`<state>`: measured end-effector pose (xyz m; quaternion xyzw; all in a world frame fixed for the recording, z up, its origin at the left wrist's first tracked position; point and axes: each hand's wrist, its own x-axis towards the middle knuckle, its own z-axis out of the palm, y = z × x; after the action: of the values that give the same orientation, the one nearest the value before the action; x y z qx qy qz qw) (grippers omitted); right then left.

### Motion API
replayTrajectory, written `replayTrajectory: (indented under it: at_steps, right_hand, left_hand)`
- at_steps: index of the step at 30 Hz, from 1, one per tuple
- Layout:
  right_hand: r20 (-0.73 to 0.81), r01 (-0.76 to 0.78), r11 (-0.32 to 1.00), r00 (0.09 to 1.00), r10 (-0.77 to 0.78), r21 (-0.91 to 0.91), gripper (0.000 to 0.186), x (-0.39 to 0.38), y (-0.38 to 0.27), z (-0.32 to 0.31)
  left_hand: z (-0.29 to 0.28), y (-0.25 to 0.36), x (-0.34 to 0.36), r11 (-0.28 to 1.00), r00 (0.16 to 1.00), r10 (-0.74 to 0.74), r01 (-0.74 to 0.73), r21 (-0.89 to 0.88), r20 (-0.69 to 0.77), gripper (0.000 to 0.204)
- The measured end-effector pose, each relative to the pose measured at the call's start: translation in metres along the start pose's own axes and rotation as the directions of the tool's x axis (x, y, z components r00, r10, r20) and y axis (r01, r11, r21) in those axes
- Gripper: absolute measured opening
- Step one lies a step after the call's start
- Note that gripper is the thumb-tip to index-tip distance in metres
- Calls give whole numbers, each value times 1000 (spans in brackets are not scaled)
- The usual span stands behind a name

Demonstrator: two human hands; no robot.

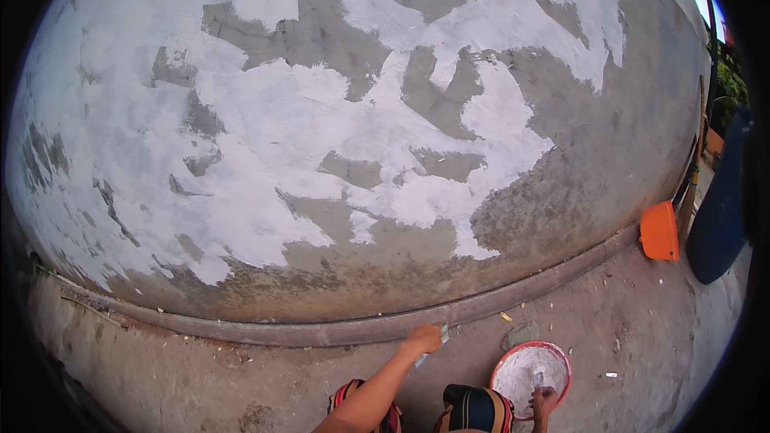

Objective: The person kneels on the ground and uses a trowel and putty knife to scoop white plaster from a red bucket and apply it to a concrete wall. They repeatedly spread and smooth the plaster across the surface.

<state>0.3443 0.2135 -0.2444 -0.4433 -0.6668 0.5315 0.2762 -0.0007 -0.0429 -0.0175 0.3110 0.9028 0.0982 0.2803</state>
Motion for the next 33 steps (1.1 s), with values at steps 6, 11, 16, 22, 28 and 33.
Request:
replayTrajectory:
  at_steps: [6, 11, 16, 22, 28, 33]
  right_hand:
    - [-38, -10, 999, 999, 11, 32, 23, -14, -45, 1]
    - [-20, -137, 981, 990, 141, 141, 17, -16, -113, 0]
    - [8, -96, 944, 995, 98, 317, 14, -16, -145, -14]
    - [-1, 38, 908, 999, -41, 418, 15, -12, -167, -28]
    - [-38, 154, 891, 988, -153, 427, 15, -15, -203, -25]
    - [41, 189, 834, 969, -245, 518, 15, -9, -240, -28]
  left_hand:
    - [-13, 11, -1, 1000, 1000, 12, -12, -4, 20, 41]
    - [-20, 8, -2, 999, 1000, -1, 0, 46, 19, 55]
    - [-16, 0, -3, 996, 999, 28, -26, 85, -19, 56]
    - [-12, 7, 3, 995, 999, 47, -48, 87, 11, 56]
    - [-8, 2, 3, 995, 1000, 26, -27, 95, 17, 50]
    - [-3, 2, 9, 996, 999, 40, -41, 79, 15, 46]
